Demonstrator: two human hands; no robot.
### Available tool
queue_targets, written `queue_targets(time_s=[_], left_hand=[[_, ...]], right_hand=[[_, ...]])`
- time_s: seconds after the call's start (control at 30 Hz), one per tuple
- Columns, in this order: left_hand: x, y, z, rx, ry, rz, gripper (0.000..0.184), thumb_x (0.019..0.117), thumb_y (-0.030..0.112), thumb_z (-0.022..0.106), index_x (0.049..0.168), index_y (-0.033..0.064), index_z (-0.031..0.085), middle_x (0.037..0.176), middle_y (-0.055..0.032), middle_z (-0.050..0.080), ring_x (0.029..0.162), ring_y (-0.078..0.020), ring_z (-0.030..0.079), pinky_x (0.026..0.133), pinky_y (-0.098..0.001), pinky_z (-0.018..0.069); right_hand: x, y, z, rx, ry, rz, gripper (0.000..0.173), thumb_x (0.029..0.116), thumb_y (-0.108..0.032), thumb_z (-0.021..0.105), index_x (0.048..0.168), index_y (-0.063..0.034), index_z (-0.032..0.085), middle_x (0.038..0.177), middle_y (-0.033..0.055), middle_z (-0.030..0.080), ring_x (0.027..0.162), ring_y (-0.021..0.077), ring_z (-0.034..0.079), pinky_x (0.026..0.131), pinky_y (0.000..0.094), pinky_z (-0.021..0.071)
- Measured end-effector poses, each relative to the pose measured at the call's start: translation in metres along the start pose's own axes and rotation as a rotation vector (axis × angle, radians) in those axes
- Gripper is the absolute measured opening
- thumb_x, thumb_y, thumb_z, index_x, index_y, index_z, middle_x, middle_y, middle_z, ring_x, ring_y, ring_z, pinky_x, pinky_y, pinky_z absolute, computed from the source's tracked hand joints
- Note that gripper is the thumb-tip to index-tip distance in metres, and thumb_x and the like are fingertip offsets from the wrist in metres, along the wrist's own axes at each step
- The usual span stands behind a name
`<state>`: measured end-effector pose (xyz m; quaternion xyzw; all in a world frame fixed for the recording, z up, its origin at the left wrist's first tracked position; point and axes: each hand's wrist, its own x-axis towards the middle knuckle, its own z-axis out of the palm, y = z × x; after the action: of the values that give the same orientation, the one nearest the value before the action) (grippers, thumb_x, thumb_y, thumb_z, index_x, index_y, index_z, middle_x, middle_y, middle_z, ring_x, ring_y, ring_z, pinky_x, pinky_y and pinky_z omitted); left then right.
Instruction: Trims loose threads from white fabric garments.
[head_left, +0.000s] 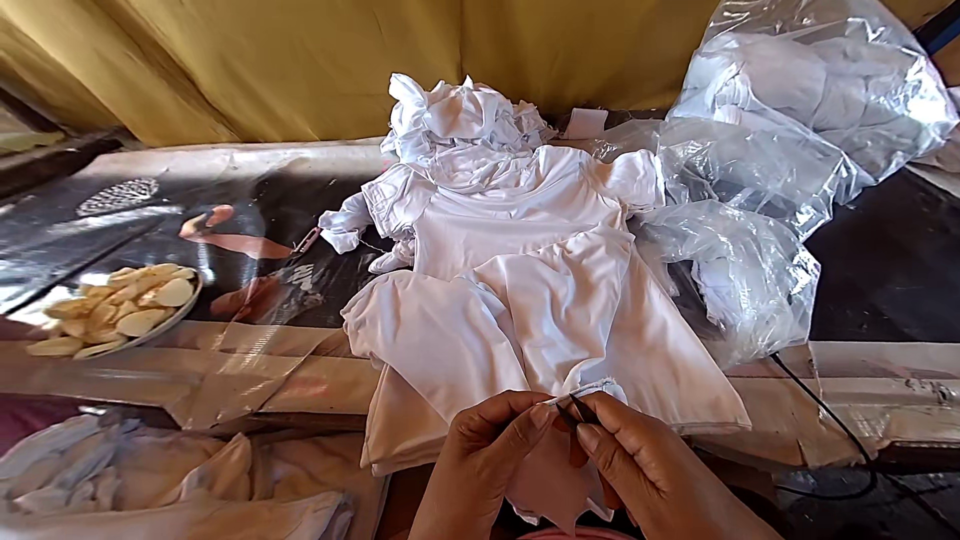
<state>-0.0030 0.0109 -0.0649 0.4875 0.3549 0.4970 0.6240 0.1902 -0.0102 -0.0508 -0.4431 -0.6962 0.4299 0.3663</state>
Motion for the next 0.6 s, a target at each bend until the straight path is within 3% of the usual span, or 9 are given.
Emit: queue_targets(time_s=[0.43,0.6], left_hand=[[-0.003,0.0,0.004,0.004,0.028,-0.004,0.018,0.0987,0.008,0.061,0.098,0.0074,0.079,0.088,0.0028,0.075,0.081,-0.0014,0.069,0.076,-0.0196,0.0573],[-0.006,0.004,0.006,-0.037,0.05,-0.02,0.019,0.0979,0.007,0.06,0.094,0.0082,0.079,0.085,0.0026,0.074,0.079,-0.0015,0.069,0.075,-0.02,0.0573]], right_hand=[[0.001,0.001,0.003,0.04,0.039,-0.033,0.026,0.108,-0.017,0.043,0.11,-0.0013,0.063,0.087,0.0014,0.063,0.06,-0.0022,0.054,0.054,0.0127,0.0467],[0.002,0.01,0.007,0.123,0.064,-0.136,0.021,0.1043,-0.02,0.053,0.104,-0.0016,0.064,0.082,0.001,0.062,0.062,-0.0036,0.054,0.054,0.011,0.0454]])
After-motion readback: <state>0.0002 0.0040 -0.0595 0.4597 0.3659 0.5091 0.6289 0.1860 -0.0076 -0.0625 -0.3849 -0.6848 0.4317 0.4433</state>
